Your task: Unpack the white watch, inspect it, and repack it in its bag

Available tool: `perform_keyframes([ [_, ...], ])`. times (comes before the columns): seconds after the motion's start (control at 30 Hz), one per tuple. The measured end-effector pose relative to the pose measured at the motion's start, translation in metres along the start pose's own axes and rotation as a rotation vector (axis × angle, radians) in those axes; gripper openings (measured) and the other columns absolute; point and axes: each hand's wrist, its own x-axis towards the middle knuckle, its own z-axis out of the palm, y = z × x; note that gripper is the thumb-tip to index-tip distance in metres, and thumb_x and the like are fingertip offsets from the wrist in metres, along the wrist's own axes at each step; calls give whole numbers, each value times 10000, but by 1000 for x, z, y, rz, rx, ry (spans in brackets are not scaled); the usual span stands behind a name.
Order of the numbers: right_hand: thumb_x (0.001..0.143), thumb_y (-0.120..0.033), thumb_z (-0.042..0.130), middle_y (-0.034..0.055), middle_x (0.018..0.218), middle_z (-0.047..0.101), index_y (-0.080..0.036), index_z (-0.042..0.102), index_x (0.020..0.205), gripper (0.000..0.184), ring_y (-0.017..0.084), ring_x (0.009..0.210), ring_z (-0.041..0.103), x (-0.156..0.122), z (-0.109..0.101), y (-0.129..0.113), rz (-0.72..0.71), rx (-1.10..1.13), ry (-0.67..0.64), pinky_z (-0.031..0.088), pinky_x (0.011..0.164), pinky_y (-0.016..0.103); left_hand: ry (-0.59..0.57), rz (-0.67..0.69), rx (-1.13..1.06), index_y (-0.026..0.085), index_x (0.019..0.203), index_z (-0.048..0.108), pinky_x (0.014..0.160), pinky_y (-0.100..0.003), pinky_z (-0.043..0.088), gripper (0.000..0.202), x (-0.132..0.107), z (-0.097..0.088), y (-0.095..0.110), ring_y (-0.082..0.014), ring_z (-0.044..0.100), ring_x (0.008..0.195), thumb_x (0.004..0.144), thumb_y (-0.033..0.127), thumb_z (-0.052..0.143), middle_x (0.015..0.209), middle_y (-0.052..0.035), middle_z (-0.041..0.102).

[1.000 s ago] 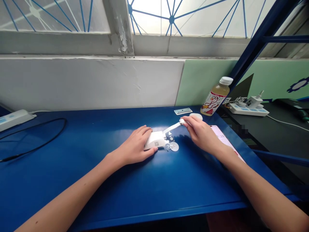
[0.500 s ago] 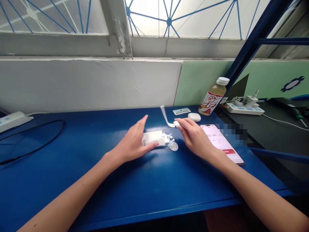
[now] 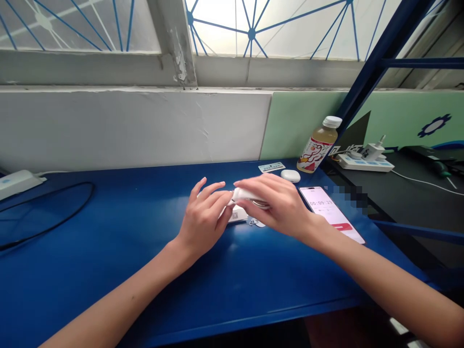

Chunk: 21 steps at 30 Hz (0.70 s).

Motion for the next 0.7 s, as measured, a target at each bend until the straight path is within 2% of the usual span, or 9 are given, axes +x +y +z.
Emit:
perform_keyframes([
  [0.1,846,-424,705,69,1067,706,-231,676,889,200,189,865,662,30,0,-1,222,215,66,531,740,334,-45,-185,-193,204,883,665,1124,-521,320,263,3,-6,3,-226,708,945,1005,210,431,873,-30,756],
  [0.2,725,-497,789,27,829,691,-224,650,751,308,169,739,633,52,8,3,397,557,101,507,667,314,-113,-433,-504,213,882,691,985,-417,458,342,6,-12,10,-219,701,886,1031,342,412,902,-46,753],
  [0.3,710,-523,791,12,740,663,-206,690,826,352,141,651,591,56,22,16,508,946,32,448,568,274,-146,-616,-820,197,854,702,876,-370,507,393,9,-14,15,-242,698,883,1004,471,463,812,-63,743],
  [0.37,723,-582,754,6,740,671,-203,719,874,410,99,561,519,52,33,26,569,1166,2,376,493,247,-155,-727,-1034,178,876,677,822,-370,532,388,11,-13,17,-225,706,754,982,507,501,730,-52,723],
  [0.43,746,-618,717,-8,722,670,-198,744,886,444,57,466,394,46,43,33,652,1298,-36,361,478,241,-183,-819,-1219,155,916,654,764,-367,553,376,12,-11,18,-212,709,678,962,512,543,742,-52,717],
  [0.47,767,-615,703,-8,724,672,-198,752,867,432,55,471,403,43,47,35,705,1315,-51,371,485,235,-214,-861,-1300,144,937,647,759,-370,559,376,13,-10,18,-214,717,681,960,507,553,769,-62,723],
  [0.53,802,-596,683,12,772,696,-196,760,826,407,83,578,527,38,54,35,820,1282,-74,431,549,229,-289,-937,-1441,120,977,643,795,-389,565,376,12,-7,18,-232,735,745,966,486,556,837,-93,736],
  [0.6,834,-562,669,45,921,736,-197,762,838,377,141,814,636,34,58,33,904,1256,-110,494,683,241,-346,-996,-1560,103,1020,640,846,-411,560,354,12,-4,19,-250,741,826,980,444,551,899,-123,746],
  [0.7,905,-485,612,73,1146,728,-205,742,1000,323,192,1046,651,30,61,28,944,1399,-204,507,889,309,-364,-1045,-1681,91,1047,636,876,-408,556,295,11,-1,21,-264,736,916,1000,364,535,952,-150,752],
])
